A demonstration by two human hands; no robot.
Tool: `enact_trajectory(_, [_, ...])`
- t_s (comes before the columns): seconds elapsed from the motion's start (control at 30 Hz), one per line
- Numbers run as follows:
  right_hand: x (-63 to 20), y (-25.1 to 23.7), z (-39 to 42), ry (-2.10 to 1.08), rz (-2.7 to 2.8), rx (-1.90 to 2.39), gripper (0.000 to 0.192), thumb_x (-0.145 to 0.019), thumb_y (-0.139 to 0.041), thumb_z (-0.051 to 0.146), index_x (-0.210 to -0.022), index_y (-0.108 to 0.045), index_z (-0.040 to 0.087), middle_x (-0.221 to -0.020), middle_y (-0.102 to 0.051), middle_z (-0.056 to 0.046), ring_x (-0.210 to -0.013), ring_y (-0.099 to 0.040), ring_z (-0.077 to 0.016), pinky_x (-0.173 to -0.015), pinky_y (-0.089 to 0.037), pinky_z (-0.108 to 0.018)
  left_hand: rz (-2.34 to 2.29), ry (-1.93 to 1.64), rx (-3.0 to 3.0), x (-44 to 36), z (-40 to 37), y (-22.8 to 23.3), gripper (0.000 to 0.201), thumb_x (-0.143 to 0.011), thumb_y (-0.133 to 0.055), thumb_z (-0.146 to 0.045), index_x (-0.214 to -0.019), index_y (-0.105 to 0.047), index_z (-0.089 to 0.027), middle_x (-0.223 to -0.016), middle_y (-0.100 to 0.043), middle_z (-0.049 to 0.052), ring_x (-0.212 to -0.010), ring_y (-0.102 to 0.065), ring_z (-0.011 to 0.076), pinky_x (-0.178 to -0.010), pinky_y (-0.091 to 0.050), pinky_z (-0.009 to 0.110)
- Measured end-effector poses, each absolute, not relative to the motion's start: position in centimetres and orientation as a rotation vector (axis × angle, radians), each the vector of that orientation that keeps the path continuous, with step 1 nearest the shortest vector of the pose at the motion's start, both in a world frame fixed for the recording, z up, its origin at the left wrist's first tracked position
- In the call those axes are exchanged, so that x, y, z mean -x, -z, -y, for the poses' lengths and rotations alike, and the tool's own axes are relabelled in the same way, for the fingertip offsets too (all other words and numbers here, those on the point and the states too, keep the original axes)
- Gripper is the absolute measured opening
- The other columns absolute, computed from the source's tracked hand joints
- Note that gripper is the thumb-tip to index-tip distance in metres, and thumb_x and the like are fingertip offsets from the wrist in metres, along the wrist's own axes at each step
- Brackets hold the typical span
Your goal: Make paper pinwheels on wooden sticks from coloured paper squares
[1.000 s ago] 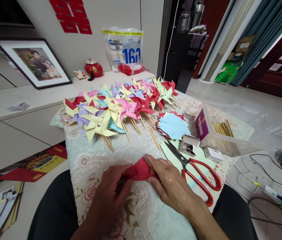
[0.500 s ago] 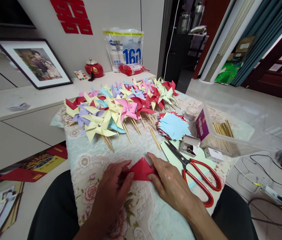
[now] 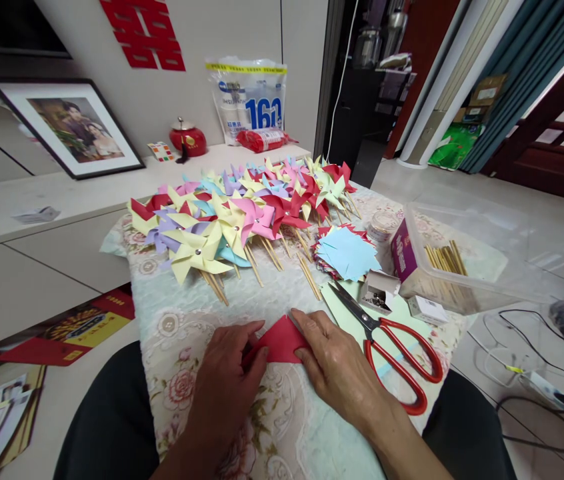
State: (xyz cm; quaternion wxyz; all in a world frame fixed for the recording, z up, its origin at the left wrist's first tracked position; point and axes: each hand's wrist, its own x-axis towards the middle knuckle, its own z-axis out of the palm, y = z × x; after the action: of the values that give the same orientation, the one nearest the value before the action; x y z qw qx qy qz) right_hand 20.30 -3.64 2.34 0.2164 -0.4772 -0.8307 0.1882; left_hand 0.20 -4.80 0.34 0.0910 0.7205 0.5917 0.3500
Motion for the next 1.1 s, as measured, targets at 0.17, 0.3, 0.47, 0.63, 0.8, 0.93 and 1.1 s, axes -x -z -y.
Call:
enact_trajectory(0.17, [-20.4,-2.6,3.7,-0.525,2.331,1.296,0.047,-0.099,-0.046,0.018,-0.146,-0.045,0.025,-0.124,-0.058,-0.012,-0.103,-0.064,-0.023,-0.087,-0.059,-0.039,-1.742,-1.038,-2.172,-0.2,4.8,-0.3,0.027,-0.083,-0.059,-0.008,-0.108,-0.066,-0.018,-0.088,-0.069,0.006,-0.087,-0.06,0.0268,-0.078,-0.054,0.046])
enact_trajectory(0.3, [-20.4,-2.8,3.8,-0.493,2.355,1.28,0.042,-0.099,-0.046,0.019,-0.14,-0.053,0.026,-0.119,-0.058,-0.011,-0.094,-0.065,-0.0207,-0.08,-0.059,-0.036,-1.727,-1.041,-2.19,-0.3,4.8,-0.4,0.025,-0.086,-0.058,-0.008,-0.107,-0.067,-0.019,-0.091,-0.066,0.006,-0.088,-0.058,0.0261,-0.079,-0.052,0.045])
enact_trajectory(0.47, [-20.1,-2.9,3.7,-0.397,2.386,1.195,0.034,-0.099,-0.047,0.015,-0.13,-0.06,0.022,-0.112,-0.06,-0.012,-0.098,-0.059,-0.0235,-0.079,-0.055,-0.038,-1.727,-1.079,-2.235,-0.6,5.1,-0.7,0.016,-0.088,-0.058,-0.009,-0.087,-0.069,-0.02,-0.092,-0.062,0.006,-0.085,-0.055,0.024,-0.076,-0.049,0.041])
enact_trajectory(0.63, [-19.6,-3.2,3.9,-0.325,2.476,1.154,0.031,-0.095,-0.046,0.005,-0.117,-0.065,0.017,-0.098,-0.063,-0.01,-0.091,-0.055,-0.0237,-0.077,-0.051,-0.04,-1.745,-1.049,-2.395,-0.8,5.4,-0.7,0.017,-0.088,-0.06,-0.007,-0.082,-0.069,-0.021,-0.087,-0.066,0.005,-0.086,-0.056,0.0255,-0.075,-0.043,0.041])
enact_trajectory(0.8, [-19.4,-3.3,4.6,-0.291,2.542,1.142,0.032,-0.097,-0.044,0.004,-0.118,-0.065,0.016,-0.097,-0.066,-0.01,-0.089,-0.059,-0.0244,-0.078,-0.052,-0.042,-1.643,-0.964,-2.561,-0.5,6.1,-0.5,0.021,-0.089,-0.054,-0.004,-0.088,-0.069,-0.019,-0.089,-0.072,0.005,-0.09,-0.06,0.0263,-0.084,-0.043,0.044])
enact_trajectory(0.93, [-19.2,-3.2,5.9,-0.159,2.551,1.142,0.031,-0.1,-0.043,0.012,-0.125,-0.062,0.013,-0.108,-0.07,-0.015,-0.096,-0.063,-0.0271,-0.083,-0.055,-0.045,-1.562,-0.941,-2.687,0.1,7.4,0.0,0.035,-0.087,-0.048,0.0,-0.107,-0.071,-0.017,-0.107,-0.075,0.007,-0.104,-0.062,0.0294,-0.099,-0.038,0.05])
enact_trajectory(1.1, [-18.9,-2.1,7.8,0.06,2.558,1.151,0.039,-0.096,-0.043,0.007,-0.131,-0.059,0.011,-0.123,-0.068,-0.019,-0.109,-0.062,-0.0325,-0.091,-0.052,-0.051,-1.646,-0.82,-2.757,0.4,9.2,0.4,0.045,-0.084,-0.047,0.0,-0.12,-0.068,-0.016,-0.124,-0.073,0.008,-0.117,-0.059,0.0349,-0.104,-0.03,0.054])
